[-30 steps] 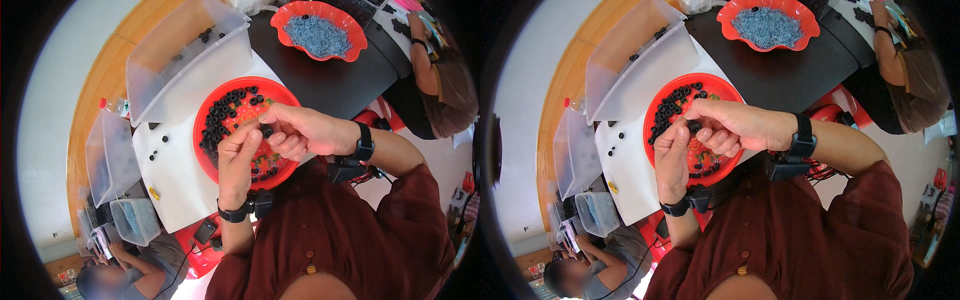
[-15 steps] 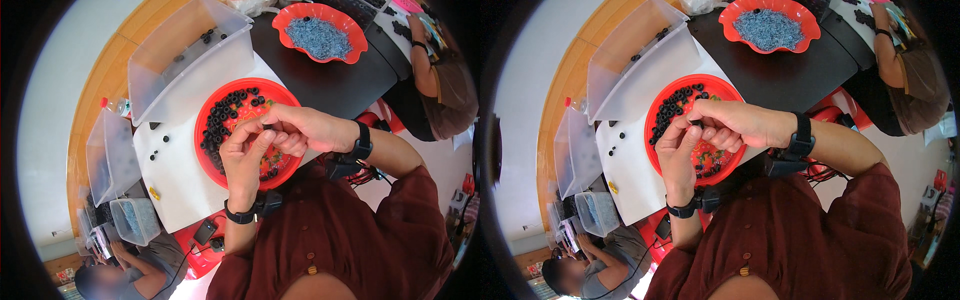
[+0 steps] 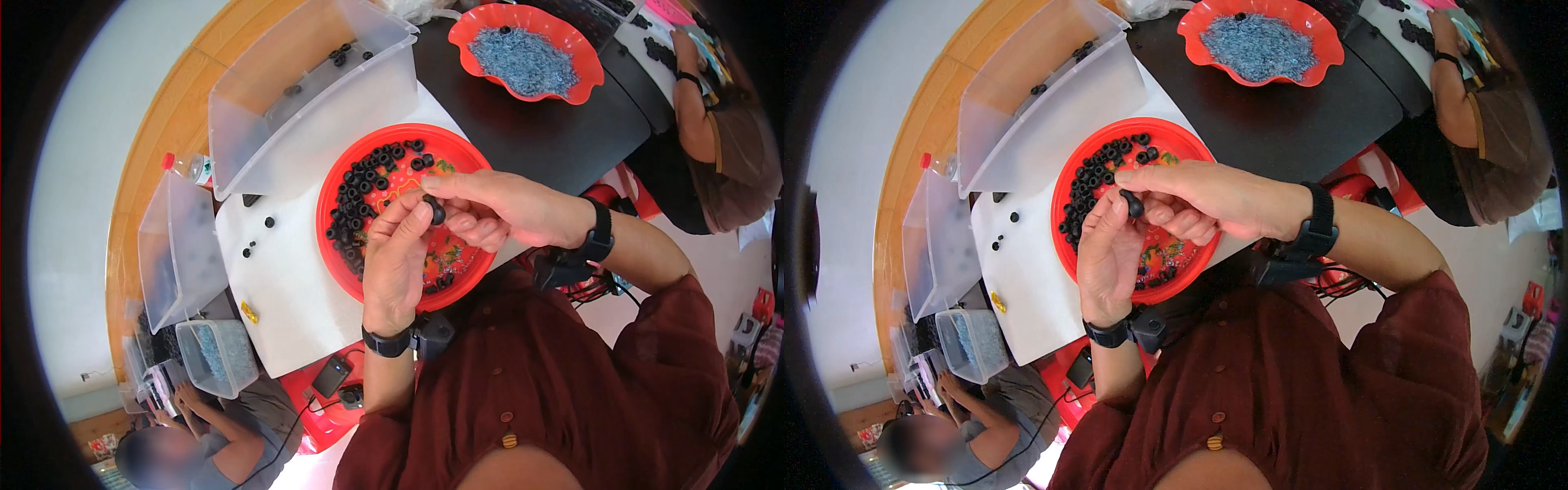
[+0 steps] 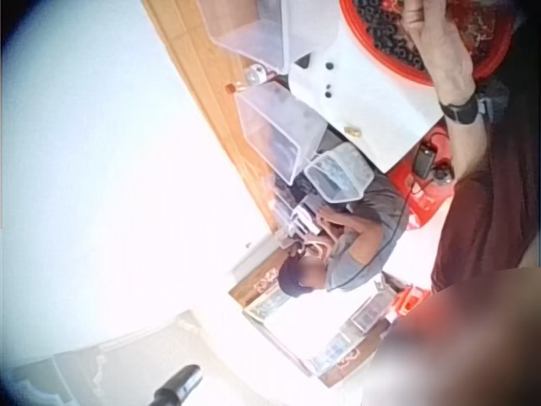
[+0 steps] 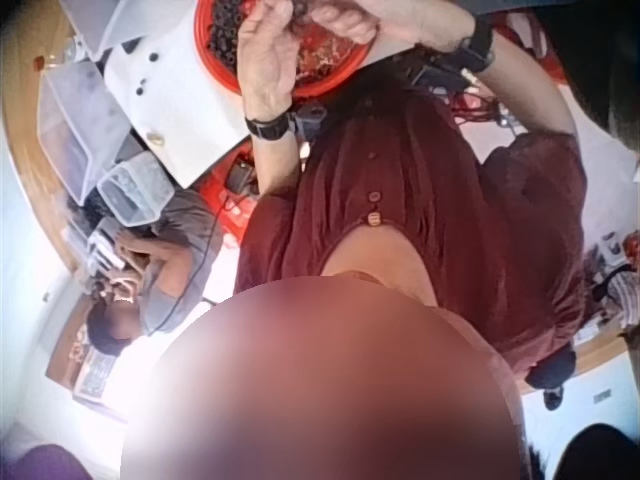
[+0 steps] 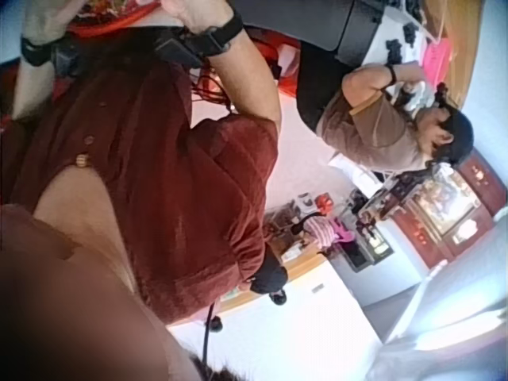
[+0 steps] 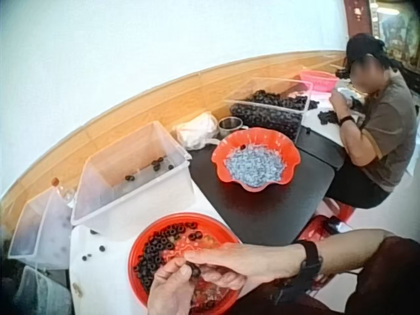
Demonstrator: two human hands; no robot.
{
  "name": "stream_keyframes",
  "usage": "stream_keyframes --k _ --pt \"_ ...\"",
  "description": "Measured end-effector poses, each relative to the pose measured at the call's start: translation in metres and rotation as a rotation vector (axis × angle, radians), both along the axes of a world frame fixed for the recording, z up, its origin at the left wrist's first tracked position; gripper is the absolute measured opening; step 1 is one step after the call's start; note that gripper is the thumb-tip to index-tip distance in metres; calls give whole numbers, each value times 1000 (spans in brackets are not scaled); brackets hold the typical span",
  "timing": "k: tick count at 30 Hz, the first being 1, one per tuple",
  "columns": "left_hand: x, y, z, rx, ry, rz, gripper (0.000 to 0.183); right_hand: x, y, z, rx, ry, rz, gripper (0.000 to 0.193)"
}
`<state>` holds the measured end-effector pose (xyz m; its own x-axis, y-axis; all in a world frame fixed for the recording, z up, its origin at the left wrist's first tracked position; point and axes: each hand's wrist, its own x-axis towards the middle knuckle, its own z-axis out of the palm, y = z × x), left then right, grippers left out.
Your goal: The person picks up a black plastic component from a red tray, inserts a small blue bead into it, and places the assembled piece back onto the tray.
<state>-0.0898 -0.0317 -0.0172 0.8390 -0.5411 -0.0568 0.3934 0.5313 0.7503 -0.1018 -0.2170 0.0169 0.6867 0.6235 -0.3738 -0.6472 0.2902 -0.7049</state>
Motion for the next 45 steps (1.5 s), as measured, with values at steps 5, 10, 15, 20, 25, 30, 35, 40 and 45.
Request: stream_keyframes --k 5,10,15,20,25,30,35,40,45 --pt "-2 -3 9 40 22 128 17 -9 -1 9 -604 -879 -396 20" --pt "-8 -7 12 105 -48 158 19 -8 12 5 -1092 -1679 -612 41" --pt "-9 -6 12 190 -150 216 18 -6 15 -6 -1160 -1794 -591 43" --pt "-13 -3 9 190 -101 226 20 -7 13 -1 -1042 -1721 -652 44" --pt "-16 -8 11 184 -129 271 20 -6 12 -7 -1019 -1758 -651 42" --pt "-18 -11 13 296 -163 304 18 -2 12 -14 -966 -1837 -700 41" --pt "-17 -11 12 170 -57 277 17 -3 12 -6 -864 -1687 -656 43" --pt "-17 -12 13 96 -9 236 15 -3 13 -5 -896 -1679 -669 43" --pt "-18 -15 14 151 -69 305 13 -4 14 -3 -945 -1720 -681 41"
